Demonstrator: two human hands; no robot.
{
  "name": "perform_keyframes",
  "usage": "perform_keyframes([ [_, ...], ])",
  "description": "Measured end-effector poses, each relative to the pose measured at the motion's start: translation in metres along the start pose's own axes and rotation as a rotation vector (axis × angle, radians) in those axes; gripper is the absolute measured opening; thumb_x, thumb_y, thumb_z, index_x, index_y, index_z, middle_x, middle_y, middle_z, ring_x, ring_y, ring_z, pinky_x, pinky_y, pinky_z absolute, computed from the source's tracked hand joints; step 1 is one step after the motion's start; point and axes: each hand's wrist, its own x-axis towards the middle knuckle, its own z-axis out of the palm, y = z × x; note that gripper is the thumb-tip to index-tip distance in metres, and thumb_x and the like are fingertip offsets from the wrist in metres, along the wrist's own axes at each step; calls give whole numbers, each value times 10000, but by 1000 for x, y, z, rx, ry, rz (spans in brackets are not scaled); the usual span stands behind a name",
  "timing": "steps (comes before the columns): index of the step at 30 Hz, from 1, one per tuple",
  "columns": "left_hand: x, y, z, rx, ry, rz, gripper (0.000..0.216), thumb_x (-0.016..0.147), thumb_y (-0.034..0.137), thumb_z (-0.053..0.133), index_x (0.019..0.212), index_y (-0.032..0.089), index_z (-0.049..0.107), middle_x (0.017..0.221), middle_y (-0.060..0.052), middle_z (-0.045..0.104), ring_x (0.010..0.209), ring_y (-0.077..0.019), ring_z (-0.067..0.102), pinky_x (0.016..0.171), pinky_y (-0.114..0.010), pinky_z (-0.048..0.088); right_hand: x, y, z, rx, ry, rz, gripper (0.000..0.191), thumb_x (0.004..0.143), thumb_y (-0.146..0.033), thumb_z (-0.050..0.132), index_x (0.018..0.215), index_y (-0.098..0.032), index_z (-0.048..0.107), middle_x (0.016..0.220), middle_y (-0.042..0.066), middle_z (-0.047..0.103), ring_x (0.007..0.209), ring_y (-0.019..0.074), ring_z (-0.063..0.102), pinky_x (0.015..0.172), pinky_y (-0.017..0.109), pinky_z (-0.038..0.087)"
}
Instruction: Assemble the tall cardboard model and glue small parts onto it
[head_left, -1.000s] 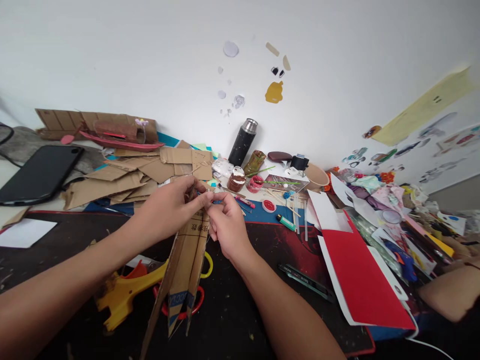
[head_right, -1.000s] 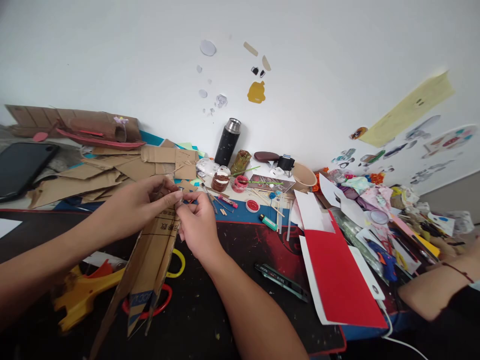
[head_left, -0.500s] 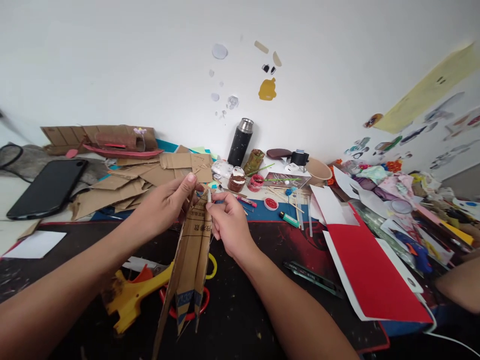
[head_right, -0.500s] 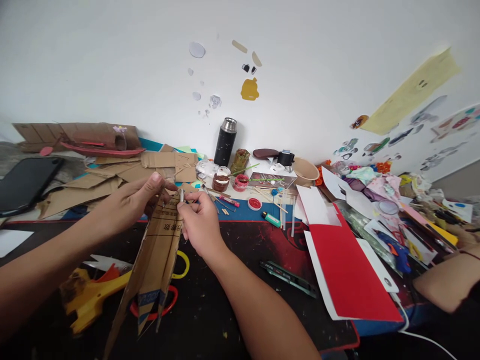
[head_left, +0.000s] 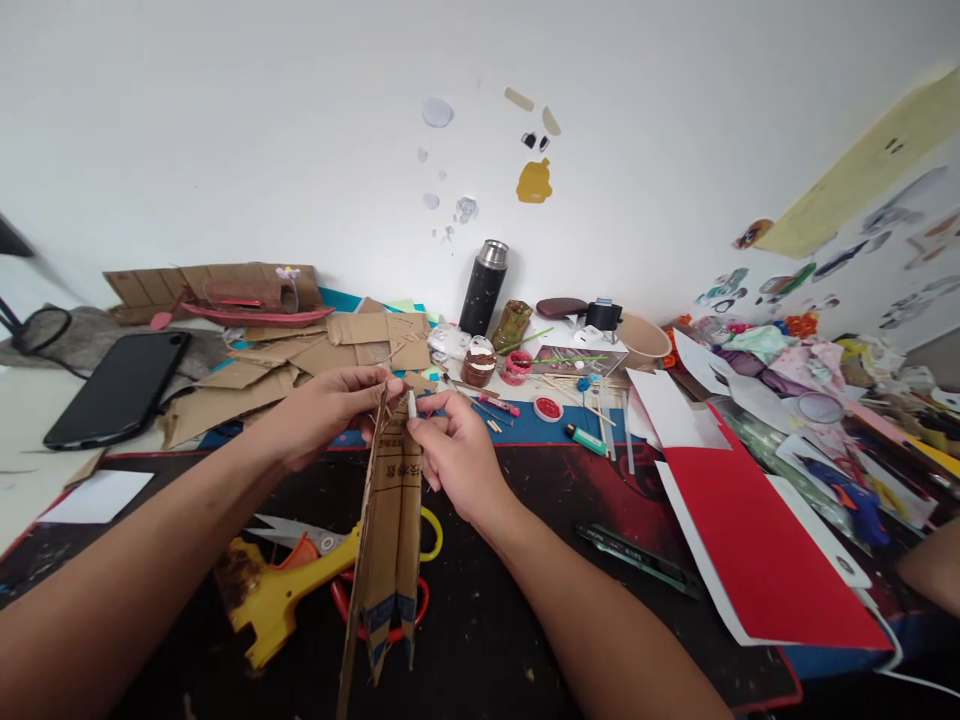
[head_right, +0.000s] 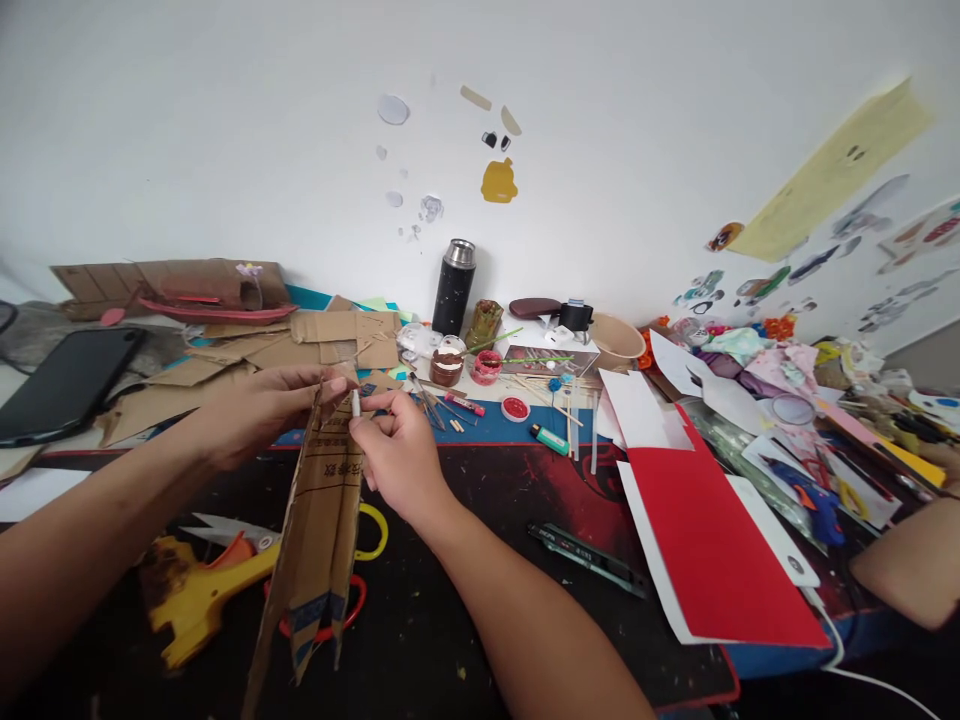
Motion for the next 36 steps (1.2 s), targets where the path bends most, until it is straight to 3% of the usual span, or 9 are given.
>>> perform_keyframes([
  [10, -2, 4, -4, -5, -86, -14, 526, 629, 656, 1047, 751, 213, 792, 718, -22, 712, 636, -168, 598, 584, -288, 519, -3, 1, 3, -9, -13, 40, 230, 892, -372, 745, 999, -258, 575, 494, -174, 507, 302, 86, 369, 335, 231, 257],
  [26, -5, 9, -1, -64, -23, -73, 523, 569, 574, 1095, 762, 196, 788, 696, 3, 703, 655, -156, 580, 627, -275, 462, -2, 5, 2, 1, -32, 23, 292, 942, -466, 782, 1013, -261, 587, 486, -166, 496, 329, 91, 378, 371, 223, 289],
  [36, -2, 10, -2, -87, 30, -36, 502, 524, 547, 1105, 701, 205, 782, 678, 6, 696, 661, -163, 572, 632, -284, 446, -2, 4, 0, -33, -53, 29, 346, 956, -533, 808, 999, -261, 599, 490, -156, 495, 327, 90, 386, 354, 217, 290],
])
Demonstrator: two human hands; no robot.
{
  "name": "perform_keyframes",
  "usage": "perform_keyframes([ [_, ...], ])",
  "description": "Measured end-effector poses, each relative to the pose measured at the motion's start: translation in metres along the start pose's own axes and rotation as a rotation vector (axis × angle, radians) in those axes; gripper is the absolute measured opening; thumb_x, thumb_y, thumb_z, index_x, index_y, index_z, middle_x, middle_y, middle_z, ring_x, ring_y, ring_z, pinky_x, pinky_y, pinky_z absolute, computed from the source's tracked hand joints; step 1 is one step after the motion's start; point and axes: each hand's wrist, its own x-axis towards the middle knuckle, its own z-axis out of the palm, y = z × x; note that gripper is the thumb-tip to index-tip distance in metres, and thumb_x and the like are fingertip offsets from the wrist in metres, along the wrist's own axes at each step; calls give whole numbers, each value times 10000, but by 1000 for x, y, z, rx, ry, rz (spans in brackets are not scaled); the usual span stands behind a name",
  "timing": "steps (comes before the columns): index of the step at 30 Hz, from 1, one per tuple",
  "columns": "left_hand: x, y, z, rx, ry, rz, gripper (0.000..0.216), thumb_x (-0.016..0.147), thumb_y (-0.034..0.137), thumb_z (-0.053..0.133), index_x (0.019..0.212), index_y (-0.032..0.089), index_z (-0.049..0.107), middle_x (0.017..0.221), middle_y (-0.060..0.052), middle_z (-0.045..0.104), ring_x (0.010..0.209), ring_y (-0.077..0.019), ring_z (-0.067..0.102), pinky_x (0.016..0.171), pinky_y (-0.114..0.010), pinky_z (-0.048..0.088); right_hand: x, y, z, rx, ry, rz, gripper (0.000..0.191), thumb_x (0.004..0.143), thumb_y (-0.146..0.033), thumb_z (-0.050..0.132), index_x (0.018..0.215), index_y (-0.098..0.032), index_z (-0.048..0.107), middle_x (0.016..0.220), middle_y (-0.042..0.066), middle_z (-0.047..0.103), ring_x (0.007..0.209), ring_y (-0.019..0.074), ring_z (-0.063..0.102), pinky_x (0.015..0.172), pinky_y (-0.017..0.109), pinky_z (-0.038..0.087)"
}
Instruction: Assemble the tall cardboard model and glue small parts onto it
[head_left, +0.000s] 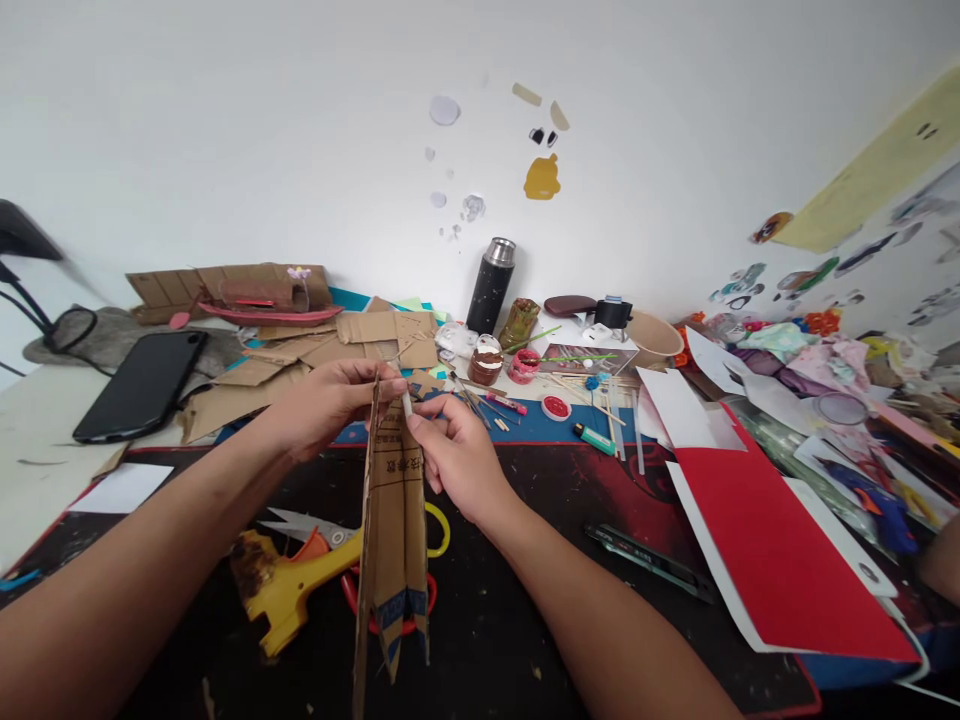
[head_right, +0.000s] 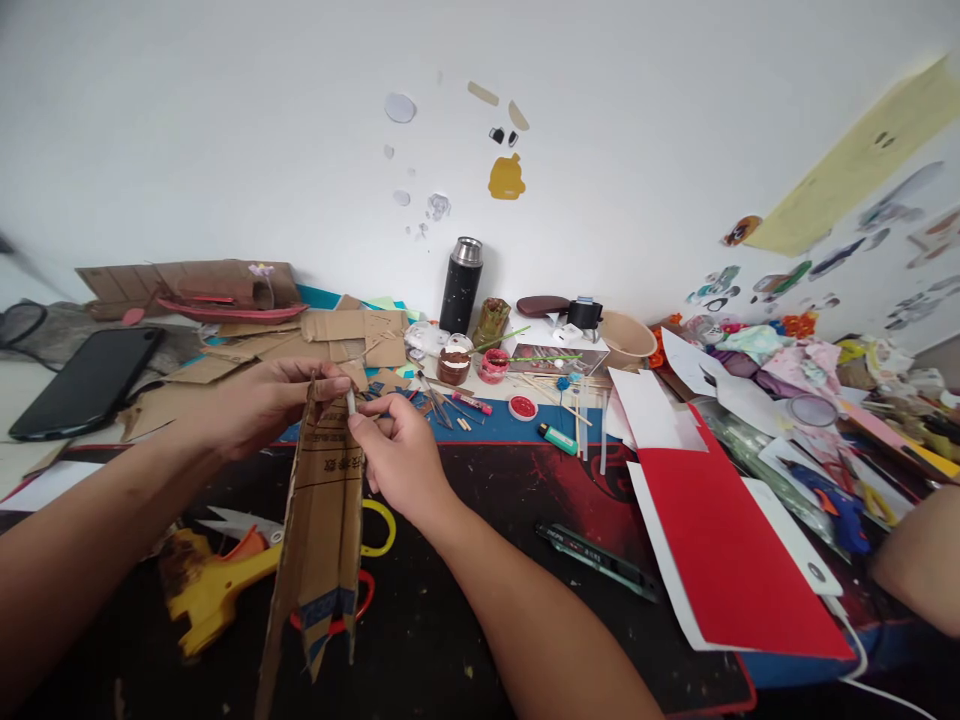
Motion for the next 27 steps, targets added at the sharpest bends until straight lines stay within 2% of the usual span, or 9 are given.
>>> perform_keyframes([
  [17, 1, -2, 0, 66, 10, 75, 511, 572, 623, 1066, 678, 204, 792, 638, -14, 684, 616, -162, 568, 577, -275, 457, 1, 2, 0, -18, 11, -10, 304, 967, -507, 776, 985, -257, 605, 488, -150, 486, 331, 92, 387, 359, 219, 309],
  [27, 0, 1, -1, 56, 7, 58, 494, 563, 578, 1073, 671, 203, 769, 641, -2, 672, 610, -154, 562, 577, -269, 461, 1, 3, 1, -4, 3, 9, 368, 957, -574, 801, 981, -267, 601, 484, -152, 486, 324, 94, 373, 345, 222, 308],
])
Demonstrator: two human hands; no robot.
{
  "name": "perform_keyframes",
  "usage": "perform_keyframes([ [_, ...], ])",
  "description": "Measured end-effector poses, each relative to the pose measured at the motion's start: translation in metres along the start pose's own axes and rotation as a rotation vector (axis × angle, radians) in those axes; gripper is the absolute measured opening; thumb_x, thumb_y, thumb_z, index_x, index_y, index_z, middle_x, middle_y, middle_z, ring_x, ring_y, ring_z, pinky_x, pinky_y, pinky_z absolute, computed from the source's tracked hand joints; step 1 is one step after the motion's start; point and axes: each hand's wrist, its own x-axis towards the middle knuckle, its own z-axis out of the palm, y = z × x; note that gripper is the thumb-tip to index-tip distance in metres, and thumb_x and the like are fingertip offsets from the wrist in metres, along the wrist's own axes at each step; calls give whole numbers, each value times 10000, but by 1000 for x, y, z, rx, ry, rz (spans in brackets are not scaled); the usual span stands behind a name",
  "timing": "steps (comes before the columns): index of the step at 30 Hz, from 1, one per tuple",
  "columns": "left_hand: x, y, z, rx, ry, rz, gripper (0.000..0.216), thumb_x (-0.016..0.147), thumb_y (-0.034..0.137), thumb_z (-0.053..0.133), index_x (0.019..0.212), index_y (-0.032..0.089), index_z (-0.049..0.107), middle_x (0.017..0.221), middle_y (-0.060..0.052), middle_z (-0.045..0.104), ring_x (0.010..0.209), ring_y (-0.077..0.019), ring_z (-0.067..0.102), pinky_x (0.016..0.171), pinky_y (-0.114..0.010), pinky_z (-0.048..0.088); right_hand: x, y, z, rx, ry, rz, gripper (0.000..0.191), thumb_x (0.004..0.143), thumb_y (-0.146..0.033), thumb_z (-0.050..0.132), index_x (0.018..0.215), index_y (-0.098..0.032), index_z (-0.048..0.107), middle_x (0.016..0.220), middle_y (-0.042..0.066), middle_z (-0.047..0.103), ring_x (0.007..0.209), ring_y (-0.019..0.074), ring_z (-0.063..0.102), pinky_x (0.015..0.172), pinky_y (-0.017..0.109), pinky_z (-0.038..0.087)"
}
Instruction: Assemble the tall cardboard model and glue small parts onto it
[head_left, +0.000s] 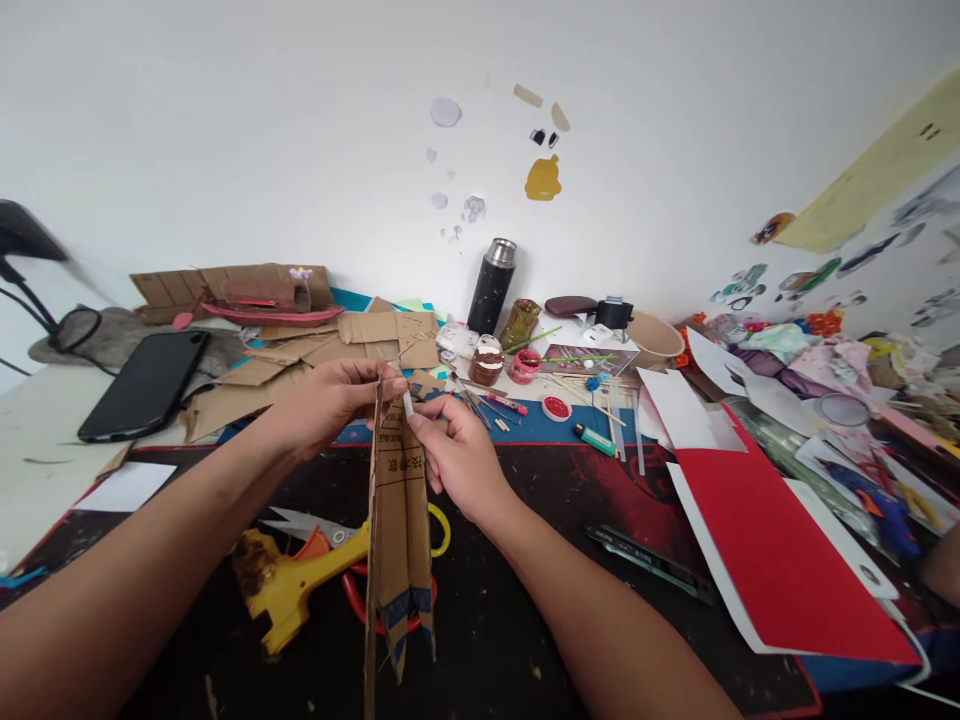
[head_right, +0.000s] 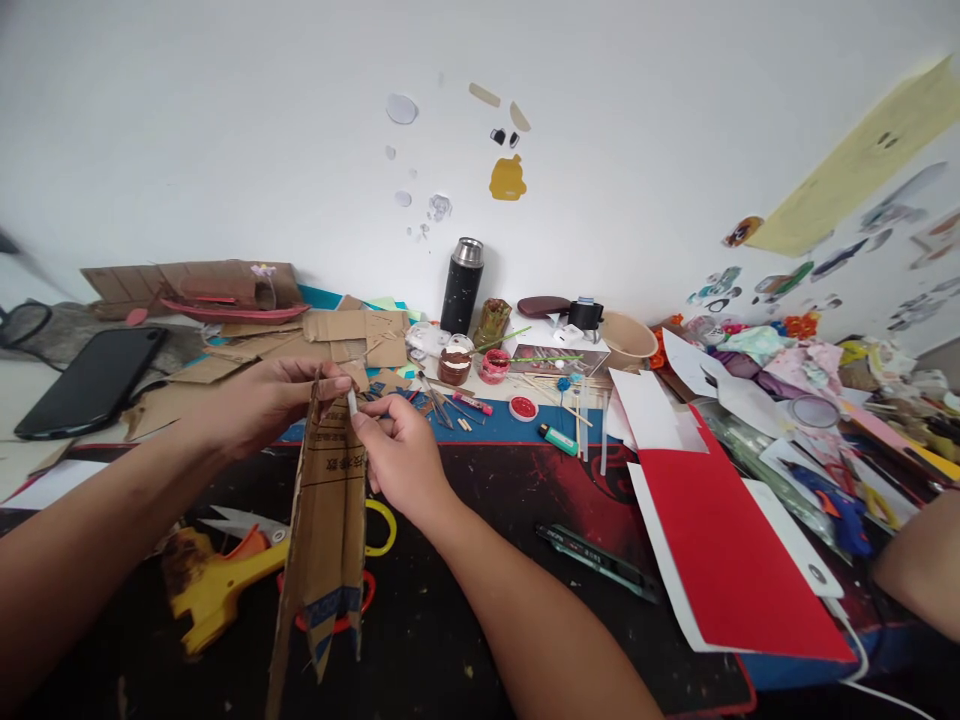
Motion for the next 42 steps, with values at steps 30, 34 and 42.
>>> perform_keyframes([
  [30, 0, 1, -1, -53, -16, 2, 553, 555, 634, 1081, 759, 197, 813, 728, -25, 719, 676, -171, 618, 597, -272, 511, -2, -1, 1, -33, 27, 9, 410, 935, -592, 825, 884, -269, 577, 507, -134, 467, 337, 93, 356, 357, 239, 271],
  [34, -1, 2, -1, -50, -36, -10, 544, 527, 590, 1101, 771, 201, 810, 744, -18, 723, 671, -168, 616, 603, -280, 526, -4, -3, 1, -49, 27, 8, 390, 950, -587, 810, 910, -263, 598, 505, -133, 480, 347, 98, 376, 356, 232, 278],
  [42, -2, 4, -5, -18, -61, -15, 460, 594, 536, 1086, 710, 185, 813, 707, -18, 730, 672, -158, 600, 665, -287, 506, -3, 0, 0, -58, 0, -3, 421, 943, -623, 803, 924, -265, 582, 481, -148, 475, 331, 92, 364, 350, 224, 290],
])
